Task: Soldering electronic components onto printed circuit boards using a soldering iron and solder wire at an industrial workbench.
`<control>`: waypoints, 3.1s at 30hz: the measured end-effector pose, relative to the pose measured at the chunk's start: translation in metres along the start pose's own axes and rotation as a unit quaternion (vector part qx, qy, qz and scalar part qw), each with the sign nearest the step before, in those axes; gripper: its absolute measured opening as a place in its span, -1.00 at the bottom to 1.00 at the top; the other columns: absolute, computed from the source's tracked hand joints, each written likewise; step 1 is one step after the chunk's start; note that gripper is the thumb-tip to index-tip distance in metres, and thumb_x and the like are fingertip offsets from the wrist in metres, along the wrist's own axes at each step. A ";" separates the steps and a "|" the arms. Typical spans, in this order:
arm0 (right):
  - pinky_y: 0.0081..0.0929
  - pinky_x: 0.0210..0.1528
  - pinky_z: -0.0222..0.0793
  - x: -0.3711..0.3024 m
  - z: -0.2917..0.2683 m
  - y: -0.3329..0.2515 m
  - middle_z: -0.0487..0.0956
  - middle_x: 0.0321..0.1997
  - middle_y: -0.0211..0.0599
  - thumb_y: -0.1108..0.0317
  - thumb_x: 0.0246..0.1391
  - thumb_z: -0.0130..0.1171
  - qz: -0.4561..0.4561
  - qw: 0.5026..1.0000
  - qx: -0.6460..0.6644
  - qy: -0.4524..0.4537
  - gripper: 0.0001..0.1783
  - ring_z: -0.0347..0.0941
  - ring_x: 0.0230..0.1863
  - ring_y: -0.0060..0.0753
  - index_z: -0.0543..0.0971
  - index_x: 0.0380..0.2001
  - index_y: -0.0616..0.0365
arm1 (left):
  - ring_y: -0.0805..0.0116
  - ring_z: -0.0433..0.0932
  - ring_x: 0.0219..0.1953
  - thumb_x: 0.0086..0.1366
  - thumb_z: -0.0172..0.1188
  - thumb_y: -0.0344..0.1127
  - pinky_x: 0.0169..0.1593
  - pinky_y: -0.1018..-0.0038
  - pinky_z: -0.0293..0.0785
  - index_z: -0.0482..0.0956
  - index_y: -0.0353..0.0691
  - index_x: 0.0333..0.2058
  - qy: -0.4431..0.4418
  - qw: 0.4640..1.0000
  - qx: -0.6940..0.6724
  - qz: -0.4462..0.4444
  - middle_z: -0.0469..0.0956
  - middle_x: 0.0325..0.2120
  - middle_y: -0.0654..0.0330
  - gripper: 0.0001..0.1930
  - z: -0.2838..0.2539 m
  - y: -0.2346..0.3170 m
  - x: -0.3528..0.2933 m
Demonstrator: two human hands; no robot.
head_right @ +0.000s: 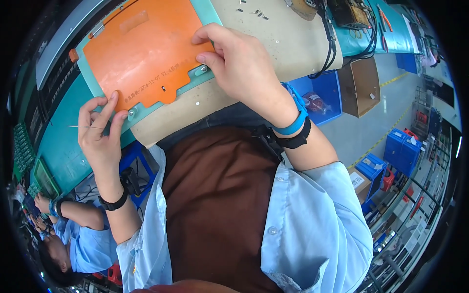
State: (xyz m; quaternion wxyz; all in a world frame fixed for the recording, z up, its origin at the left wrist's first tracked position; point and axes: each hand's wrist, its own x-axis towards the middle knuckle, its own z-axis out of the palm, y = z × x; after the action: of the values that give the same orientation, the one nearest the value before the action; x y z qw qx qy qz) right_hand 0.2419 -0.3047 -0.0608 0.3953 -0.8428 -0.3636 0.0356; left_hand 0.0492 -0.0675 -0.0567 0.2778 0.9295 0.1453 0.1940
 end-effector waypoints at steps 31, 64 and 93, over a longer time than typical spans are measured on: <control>-0.71 -0.12 0.40 0.026 -0.036 -0.052 0.56 -0.01 -0.25 0.57 0.30 0.14 -0.040 0.967 0.219 0.124 -0.55 0.51 -0.11 -0.57 0.41 0.24 0.34 | 0.56 0.64 -0.10 0.48 0.25 -0.35 0.00 0.65 0.52 0.74 -0.20 0.04 0.139 0.987 -0.083 0.027 0.74 -0.09 0.21 -0.76 -0.078 0.025 0.069; -0.38 -0.26 0.56 0.070 0.006 0.000 0.66 -0.37 -0.22 0.46 0.06 0.33 -0.068 0.996 -0.060 0.019 -0.89 0.62 -0.39 -0.25 0.70 -0.30 0.18 | 0.55 0.62 -0.19 0.47 0.27 -0.28 -0.17 0.67 0.45 0.76 -0.13 0.04 0.104 0.993 -0.026 0.047 0.74 -0.07 0.24 -0.76 -0.084 0.019 0.068; -0.19 -0.23 0.54 0.082 0.053 -0.035 0.63 -0.40 -0.26 0.39 0.00 0.31 -0.201 0.968 -0.148 -0.032 -0.94 0.59 -0.30 -0.08 0.65 -0.40 0.05 | 0.50 0.63 -0.10 0.45 0.27 -0.38 -0.01 0.63 0.51 0.75 -0.22 0.00 0.084 0.990 -0.094 0.057 0.71 -0.08 0.22 -0.78 -0.082 0.018 0.069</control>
State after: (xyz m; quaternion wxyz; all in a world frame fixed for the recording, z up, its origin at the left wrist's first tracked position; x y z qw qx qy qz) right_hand 0.2626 -0.2037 -0.0537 0.2536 -0.7997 -0.5394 -0.0714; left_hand 0.0774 -0.0186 0.0361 0.3389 0.8865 0.0967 0.2998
